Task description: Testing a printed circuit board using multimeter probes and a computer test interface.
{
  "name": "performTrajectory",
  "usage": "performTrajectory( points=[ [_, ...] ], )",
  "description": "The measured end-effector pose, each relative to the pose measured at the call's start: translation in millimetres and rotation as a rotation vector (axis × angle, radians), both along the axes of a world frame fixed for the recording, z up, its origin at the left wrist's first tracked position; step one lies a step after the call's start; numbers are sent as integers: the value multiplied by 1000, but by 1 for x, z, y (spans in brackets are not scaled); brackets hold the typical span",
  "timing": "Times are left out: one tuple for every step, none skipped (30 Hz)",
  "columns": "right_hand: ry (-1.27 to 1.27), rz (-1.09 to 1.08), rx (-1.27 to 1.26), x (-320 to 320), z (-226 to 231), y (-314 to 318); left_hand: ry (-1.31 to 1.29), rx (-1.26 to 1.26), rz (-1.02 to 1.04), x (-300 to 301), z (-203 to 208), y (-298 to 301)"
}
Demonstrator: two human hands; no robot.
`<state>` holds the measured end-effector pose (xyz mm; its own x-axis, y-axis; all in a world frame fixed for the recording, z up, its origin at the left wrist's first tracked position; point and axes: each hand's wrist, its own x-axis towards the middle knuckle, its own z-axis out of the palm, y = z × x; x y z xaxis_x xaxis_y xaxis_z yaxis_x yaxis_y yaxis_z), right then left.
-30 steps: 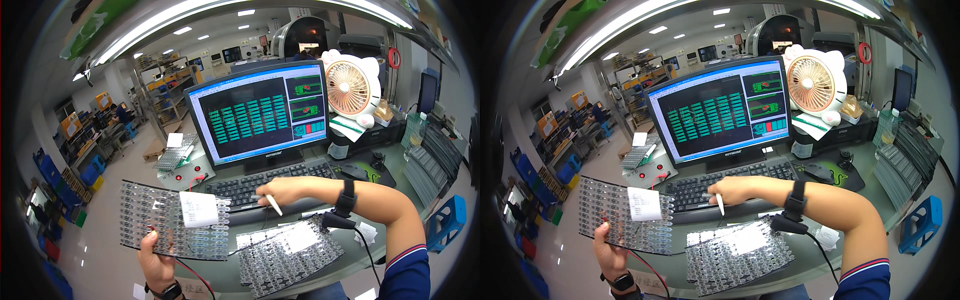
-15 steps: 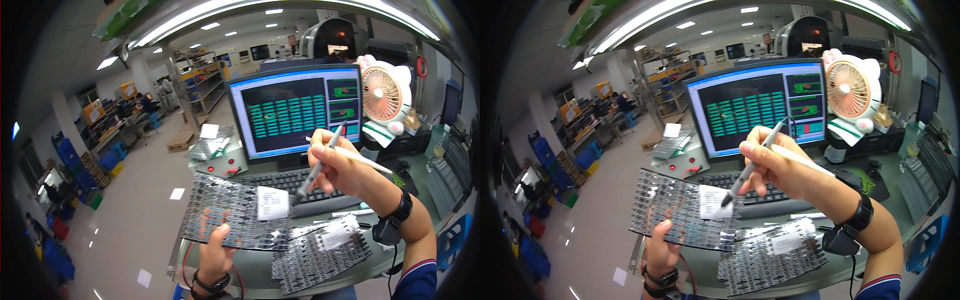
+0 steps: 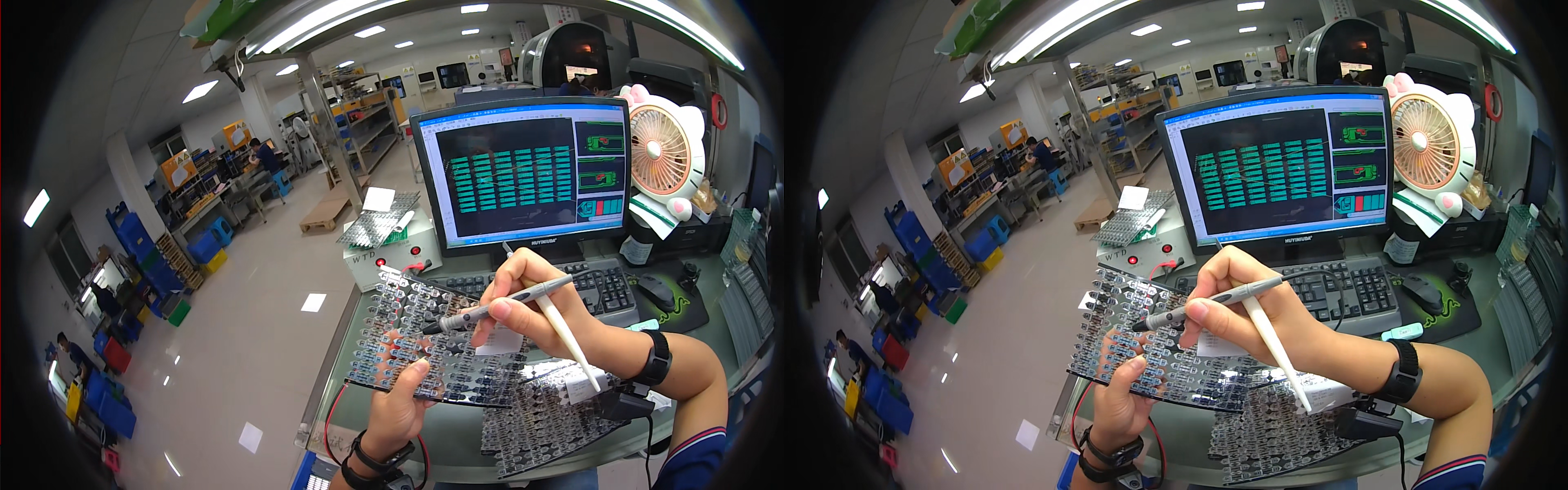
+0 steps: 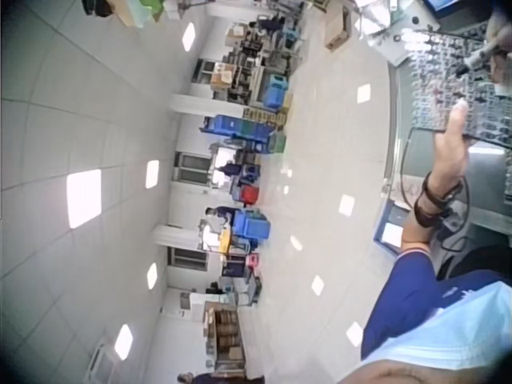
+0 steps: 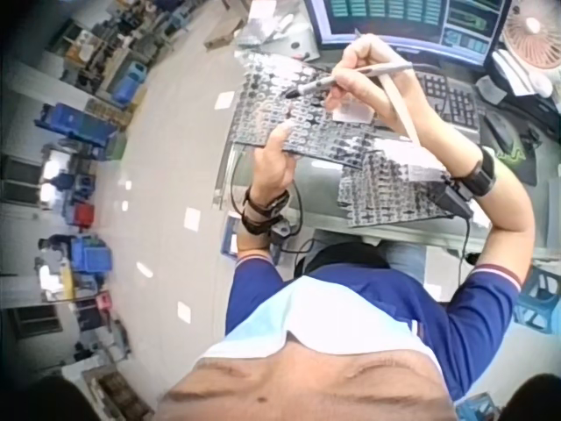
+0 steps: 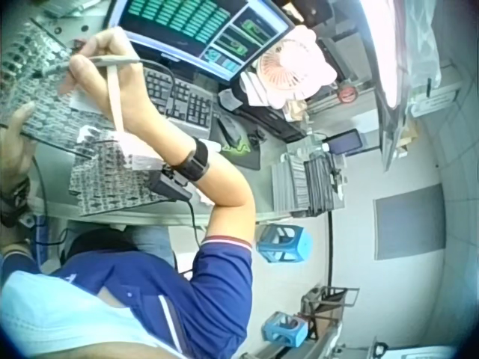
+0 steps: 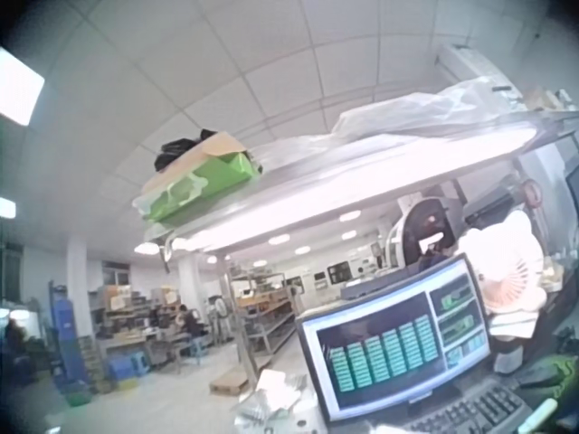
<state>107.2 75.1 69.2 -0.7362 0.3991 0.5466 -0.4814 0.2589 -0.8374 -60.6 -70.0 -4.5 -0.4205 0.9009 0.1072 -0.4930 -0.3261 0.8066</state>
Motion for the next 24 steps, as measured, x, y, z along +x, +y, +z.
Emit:
performTrajectory(
  points=[
    [2,-4,7,-1,0,0,6,-12,5,1,1,0],
    [5,-7,15,-1,-1,0,4,-13,5,0,0,0],
    [4,-6,15,-1,-2,0,-3,6,-16,-1,-1,-1],
    [2,-14,18,-2,-3,0,-9,25,-37,-2,-2,-1],
    [1,-22,22,-2,-4,0,-9,25,-35,-2,-1,-1],
    [0,-21,22,-2,-4,0,-11,14,-28,-1,-1,0],
    [0,-22,14,-2,-5,0,-12,2,-21,0,-1,0],
    [1,-22,6,-3,-5,0,-13,2,-20,0,-2,0],
    [1,-22,5,-3,-5,1,-16,0,-30,-1,-4,1],
    [4,-22,16,-3,-5,1,-19,-2,-40,-1,-5,1],
    [7,-22,27,-3,-6,1,-20,-3,-39,-1,-5,1],
    [7,-23,26,-3,-6,1,-13,-12,-31,0,-5,2],
    [11,-28,23,-2,-5,1,-6,-21,-22,0,-5,3],
    [14,-32,21,-2,-5,0,-7,-22,-23,0,-6,3],
    [14,-32,21,-2,-5,1,2,-10,-26,0,-5,2],
    [8,-27,16,-3,-5,1,11,2,-29,0,-5,1],
    [1,-22,12,-3,-5,1,11,2,-29,0,-5,1],
    [0,-23,12,-2,-5,0,-1,-15,-15,1,-4,1],
    [-22,-18,4,-2,-4,0,-12,-32,-1,1,-3,1],
    [-43,-14,-5,-1,-2,0,-13,-31,-3,1,-2,2],
    [-43,-12,-4,-1,0,0,-3,-32,2,1,-2,2],
    [-67,-26,-50,2,3,1,7,-33,6,1,-1,2],
    [-91,-41,-96,4,6,3,8,-32,7,1,0,1],
    [-96,-84,-36,7,8,7,3,-22,5,2,1,1]
  ],
)
